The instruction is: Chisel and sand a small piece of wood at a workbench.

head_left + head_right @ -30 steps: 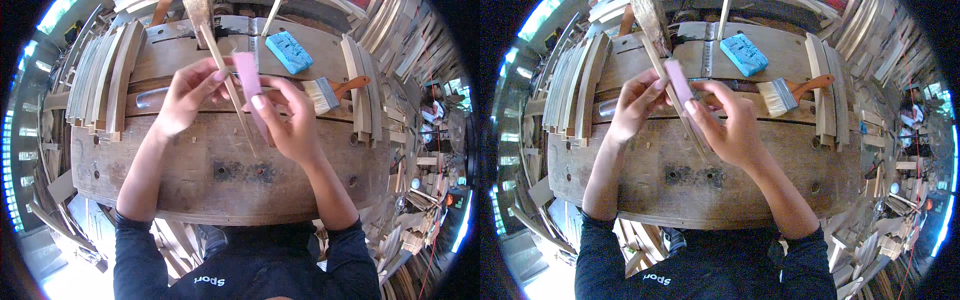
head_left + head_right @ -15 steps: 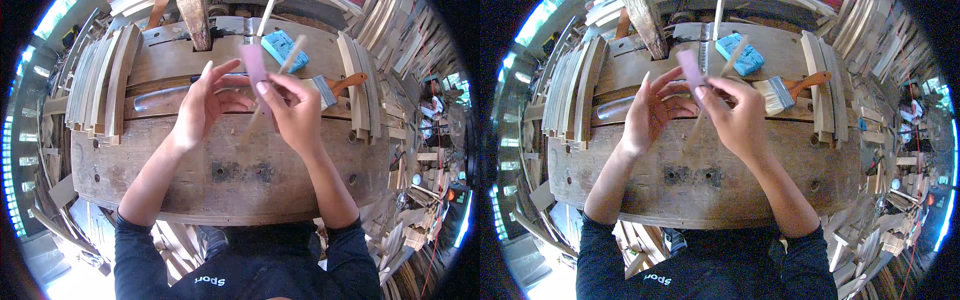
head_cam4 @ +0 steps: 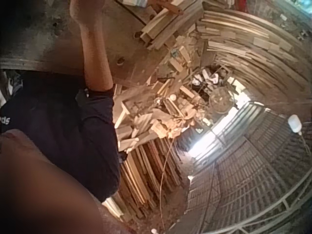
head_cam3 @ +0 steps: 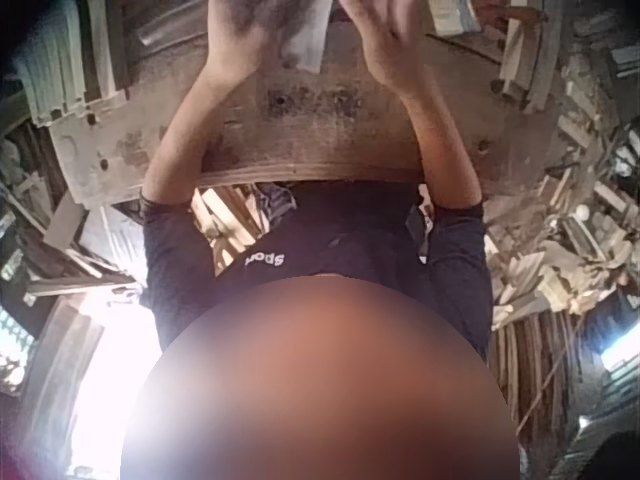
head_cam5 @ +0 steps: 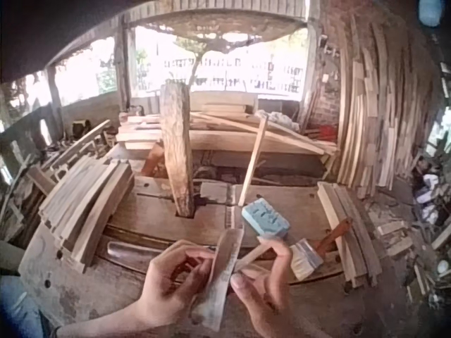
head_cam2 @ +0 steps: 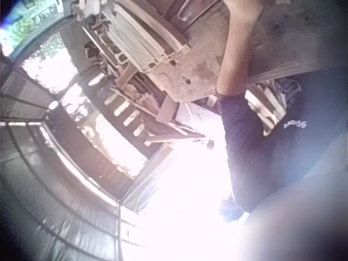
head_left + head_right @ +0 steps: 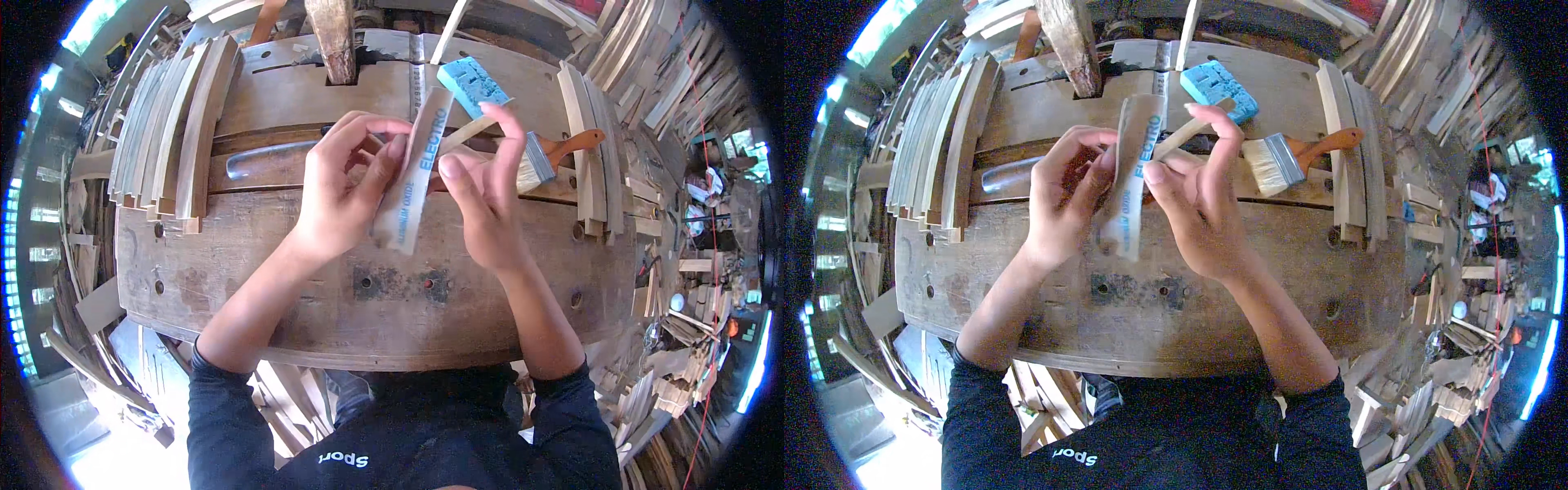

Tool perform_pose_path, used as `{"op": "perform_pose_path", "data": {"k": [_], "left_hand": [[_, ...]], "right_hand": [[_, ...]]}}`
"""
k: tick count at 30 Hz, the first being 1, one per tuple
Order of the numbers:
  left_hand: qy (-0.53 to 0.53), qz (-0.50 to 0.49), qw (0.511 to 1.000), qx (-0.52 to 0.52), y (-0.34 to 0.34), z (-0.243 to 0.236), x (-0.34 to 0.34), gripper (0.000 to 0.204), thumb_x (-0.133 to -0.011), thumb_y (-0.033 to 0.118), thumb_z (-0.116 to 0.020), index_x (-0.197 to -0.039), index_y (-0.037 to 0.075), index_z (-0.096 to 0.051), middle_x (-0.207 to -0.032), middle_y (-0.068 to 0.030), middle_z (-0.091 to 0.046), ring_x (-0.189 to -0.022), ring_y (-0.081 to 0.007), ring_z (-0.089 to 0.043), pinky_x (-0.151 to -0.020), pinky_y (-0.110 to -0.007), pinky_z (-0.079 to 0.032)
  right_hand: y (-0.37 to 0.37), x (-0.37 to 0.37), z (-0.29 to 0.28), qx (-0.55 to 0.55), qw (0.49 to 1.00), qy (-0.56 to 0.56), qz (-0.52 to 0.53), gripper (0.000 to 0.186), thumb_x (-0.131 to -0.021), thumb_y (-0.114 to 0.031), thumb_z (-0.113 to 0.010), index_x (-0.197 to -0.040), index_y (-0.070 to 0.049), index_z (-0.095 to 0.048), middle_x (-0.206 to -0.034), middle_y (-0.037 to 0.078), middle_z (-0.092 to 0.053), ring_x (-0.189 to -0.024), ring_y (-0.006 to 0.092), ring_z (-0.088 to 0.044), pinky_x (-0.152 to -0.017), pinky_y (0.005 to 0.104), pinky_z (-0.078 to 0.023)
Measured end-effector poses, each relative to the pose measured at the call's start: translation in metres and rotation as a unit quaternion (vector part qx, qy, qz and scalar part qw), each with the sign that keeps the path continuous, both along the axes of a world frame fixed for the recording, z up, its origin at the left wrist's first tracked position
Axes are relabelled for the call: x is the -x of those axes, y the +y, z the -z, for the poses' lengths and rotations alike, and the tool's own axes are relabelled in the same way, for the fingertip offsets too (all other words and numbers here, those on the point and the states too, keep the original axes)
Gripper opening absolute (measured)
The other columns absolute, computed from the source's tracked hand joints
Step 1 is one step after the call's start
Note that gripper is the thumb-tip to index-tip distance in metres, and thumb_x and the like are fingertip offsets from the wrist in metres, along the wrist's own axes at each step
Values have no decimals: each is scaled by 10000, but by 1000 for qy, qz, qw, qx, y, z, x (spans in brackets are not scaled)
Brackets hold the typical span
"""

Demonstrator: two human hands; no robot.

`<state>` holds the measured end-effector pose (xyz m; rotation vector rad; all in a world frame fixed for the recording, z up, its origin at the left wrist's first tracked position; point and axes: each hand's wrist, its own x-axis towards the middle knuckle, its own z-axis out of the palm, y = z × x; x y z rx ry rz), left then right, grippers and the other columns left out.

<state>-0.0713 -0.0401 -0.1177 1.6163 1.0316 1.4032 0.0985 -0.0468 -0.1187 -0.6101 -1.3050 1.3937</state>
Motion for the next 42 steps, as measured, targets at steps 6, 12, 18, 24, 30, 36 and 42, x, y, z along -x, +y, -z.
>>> {"op": "perform_pose_path", "data": {"k": [6,12,18,24,30,36,42], "left_hand": [[145,-92,982,-76,-8,6,-1,507,-820,-91,-535,-1300,48,-455,-1008,-177,-590,-737,-259,-614,-667,-360,-520],[109,-14,983,-145,-10,9,0,448,-873,157,-486,-1275,-41,-492,-932,-200,-603,-776,-323,-611,-717,-389,-496],[251,16,954,-165,-19,-3,-3,741,-790,491,-650,-1304,-15,-480,-989,-148,-599,-932,-287,-585,-848,-372,-385],[230,-101,963,-102,-5,-2,9,404,-848,268,-631,-1065,-56,-527,-869,-178,-569,-798,-356,-565,-749,-448,-431],[272,-39,961,-45,2,-6,18,586,-846,172,-621,-1336,-75,-414,-787,-177,-597,-704,-319,-611,-683,-392,-499],[193,-51,979,-47,0,-9,8,426,-760,-35,-731,-1162,-4,-595,-835,-100,-676,-716,-121,-644,-628,-259,-510],[428,75,894,-112,-13,-2,-6,173,-787,151,-685,-882,59,-573,-785,-92,-578,-697,-267,-619,-595,-374,-506]], "right_hand": [[5,3,9,-26,991,-69,114,554,-918,-9,-587,-1309,-94,-203,-1026,181,-634,-880,175,-666,-731,261,-547],[2,2,-3,-63,981,-84,161,857,-834,-10,-720,-1412,-106,-94,-890,170,-670,-785,179,-675,-687,263,-558],[4,-7,-13,-46,983,-88,151,906,-840,2,-702,-1493,-87,-81,-849,123,-683,-789,155,-674,-674,265,-558],[13,-54,-31,18,986,-160,28,400,-963,-306,-462,-851,23,-662,-820,124,-699,-691,160,-646,-622,275,-508],[10,-88,-22,-87,941,-326,-1,323,-909,-225,-481,-873,41,-661,-786,105,-679,-733,137,-636,-696,265,-499],[5,-95,-8,-49,966,-246,64,273,-880,-166,-476,-864,32,-663,-741,96,-677,-650,162,-669,-610,311,-536],[5,-94,-3,-253,915,-307,70,235,-821,-160,-493,-771,-5,-662,-668,116,-659,-567,231,-658,-549,325,-525]]}}
